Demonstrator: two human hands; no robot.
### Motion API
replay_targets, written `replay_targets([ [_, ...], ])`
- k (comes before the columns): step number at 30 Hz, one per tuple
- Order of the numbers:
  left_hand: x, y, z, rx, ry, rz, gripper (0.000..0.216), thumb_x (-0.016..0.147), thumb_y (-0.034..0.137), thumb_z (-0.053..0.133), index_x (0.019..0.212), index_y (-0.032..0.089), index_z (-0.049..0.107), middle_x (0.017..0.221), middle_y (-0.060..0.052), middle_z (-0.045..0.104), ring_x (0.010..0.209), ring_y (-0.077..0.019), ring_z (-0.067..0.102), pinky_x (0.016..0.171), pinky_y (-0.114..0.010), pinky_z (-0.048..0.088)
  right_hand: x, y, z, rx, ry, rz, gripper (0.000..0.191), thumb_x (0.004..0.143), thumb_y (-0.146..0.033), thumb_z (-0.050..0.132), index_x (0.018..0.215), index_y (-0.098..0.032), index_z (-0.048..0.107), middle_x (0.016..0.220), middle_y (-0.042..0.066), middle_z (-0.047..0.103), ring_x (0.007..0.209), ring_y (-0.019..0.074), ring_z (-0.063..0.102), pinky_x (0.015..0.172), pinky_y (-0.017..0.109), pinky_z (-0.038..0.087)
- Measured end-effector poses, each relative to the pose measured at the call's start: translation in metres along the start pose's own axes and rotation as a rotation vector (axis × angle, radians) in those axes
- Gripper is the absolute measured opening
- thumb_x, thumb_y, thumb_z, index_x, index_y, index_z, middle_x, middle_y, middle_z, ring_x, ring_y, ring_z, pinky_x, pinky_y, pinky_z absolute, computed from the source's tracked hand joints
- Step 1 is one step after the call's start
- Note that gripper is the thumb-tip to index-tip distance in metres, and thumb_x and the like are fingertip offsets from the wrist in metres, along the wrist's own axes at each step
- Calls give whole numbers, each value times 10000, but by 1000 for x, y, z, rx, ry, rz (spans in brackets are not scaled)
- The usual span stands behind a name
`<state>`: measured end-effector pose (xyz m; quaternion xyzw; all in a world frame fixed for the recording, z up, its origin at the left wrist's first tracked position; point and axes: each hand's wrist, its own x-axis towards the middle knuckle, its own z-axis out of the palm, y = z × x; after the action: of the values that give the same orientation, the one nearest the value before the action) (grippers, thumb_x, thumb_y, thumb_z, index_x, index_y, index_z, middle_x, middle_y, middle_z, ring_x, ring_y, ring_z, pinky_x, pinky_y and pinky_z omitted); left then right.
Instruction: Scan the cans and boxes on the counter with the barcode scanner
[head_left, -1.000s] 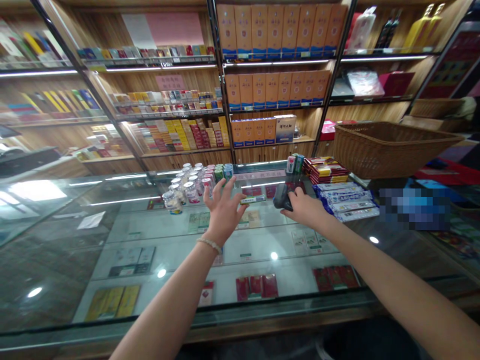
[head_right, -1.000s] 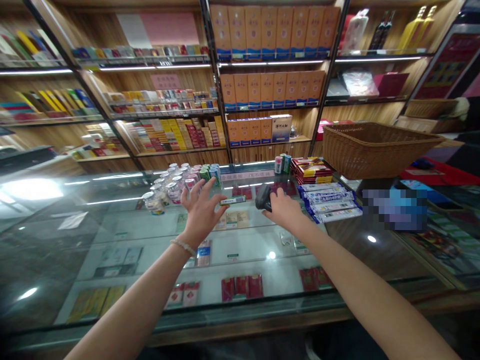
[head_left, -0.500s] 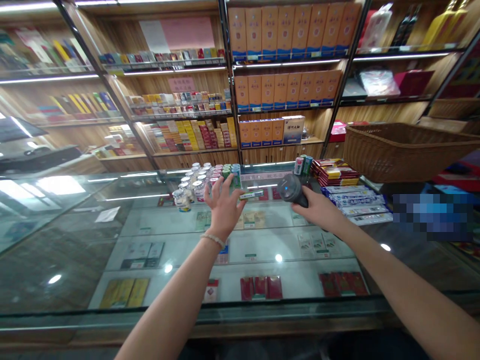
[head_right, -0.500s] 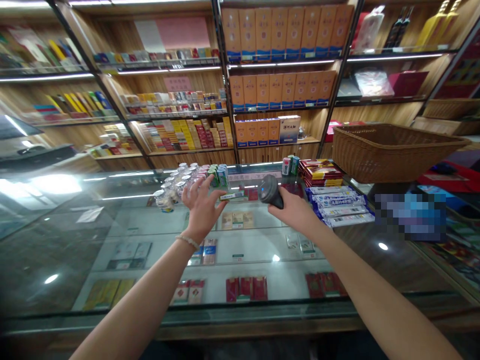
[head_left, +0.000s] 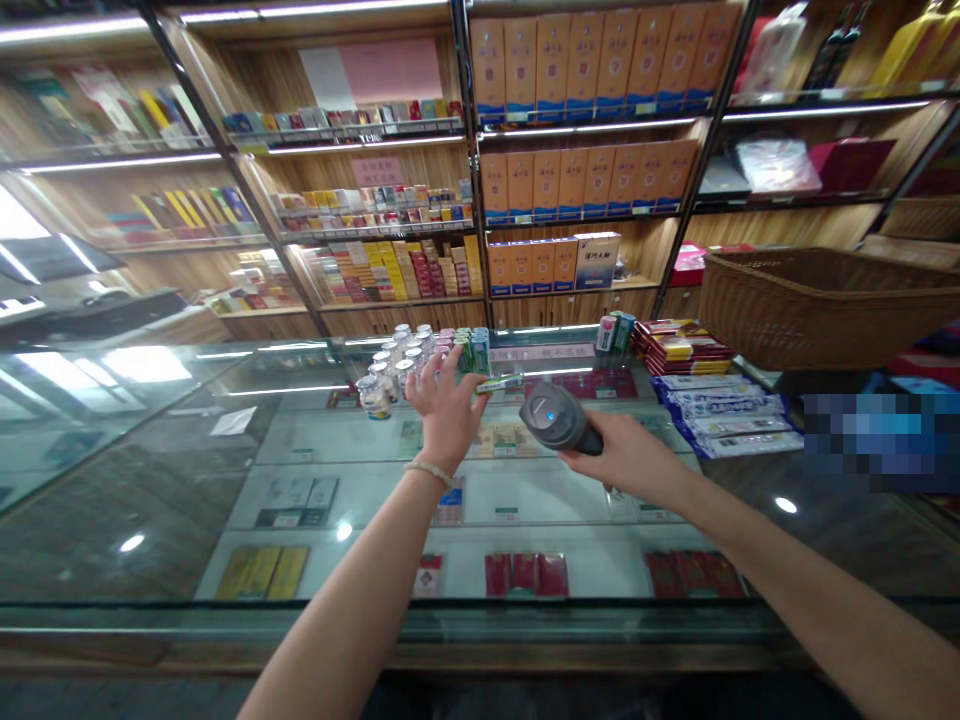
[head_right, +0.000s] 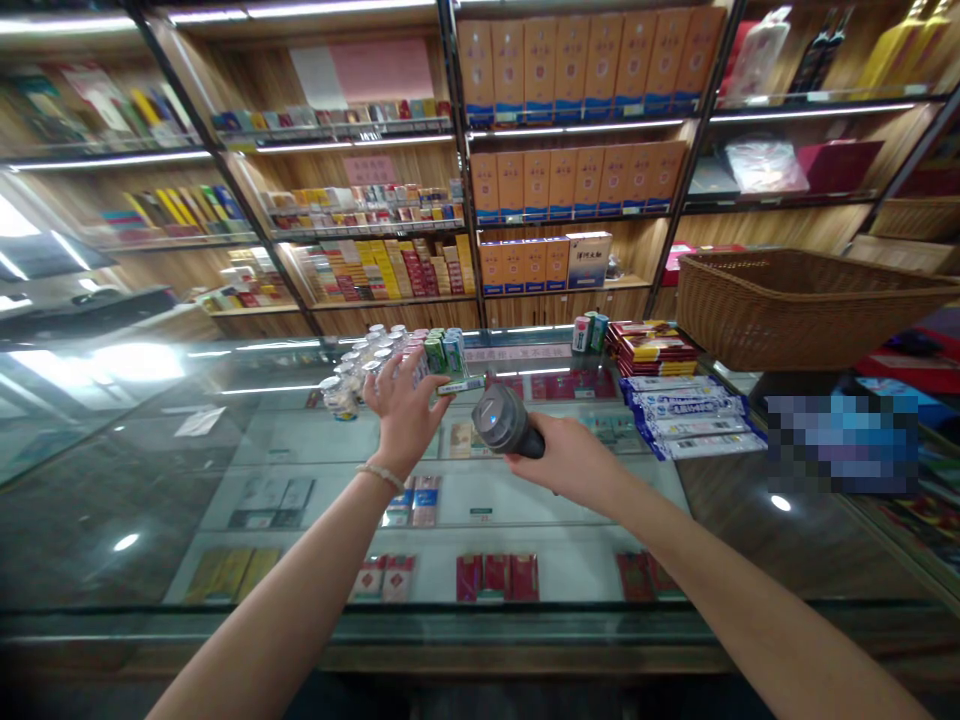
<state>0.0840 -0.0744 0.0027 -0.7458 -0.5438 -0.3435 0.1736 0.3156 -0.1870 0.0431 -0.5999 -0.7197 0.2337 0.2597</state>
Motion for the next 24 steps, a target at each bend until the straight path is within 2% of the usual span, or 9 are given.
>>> replay_targets([
  [6, 0, 0, -1, -21, -4, 2, 188, 835, 304, 796, 1018, 323, 755, 1610, -37, 493, 1505, -381, 365, 1227, -686, 158, -3, -1, -1, -54, 16, -27, 250, 818, -355, 681, 1011, -200, 719, 887, 74, 783, 815, 252, 722, 664, 275, 432],
  [15, 0, -1, 0, -33, 5, 2, 187, 840, 306, 783, 1024, 326, 754, 1609, -36, 493, 1505, -377, 362, 1226, -680, 145, -4, 0, 0, -28, -12, -32, 235, 812, -347, 665, 983, -196, 722, 810, 60, 764, 704, 221, 697, 621, 261, 404],
  [24, 0, -1, 1, -35, -2, -5, 179, 832, 289, 787, 1006, 313, 752, 1602, -49, 502, 1503, -369, 368, 1224, -678, 162, -3, 4, 2, -33, 15, -40, 212, 807, -362, 660, 944, -207, 704, 833, 63, 770, 767, 242, 713, 635, 266, 404],
])
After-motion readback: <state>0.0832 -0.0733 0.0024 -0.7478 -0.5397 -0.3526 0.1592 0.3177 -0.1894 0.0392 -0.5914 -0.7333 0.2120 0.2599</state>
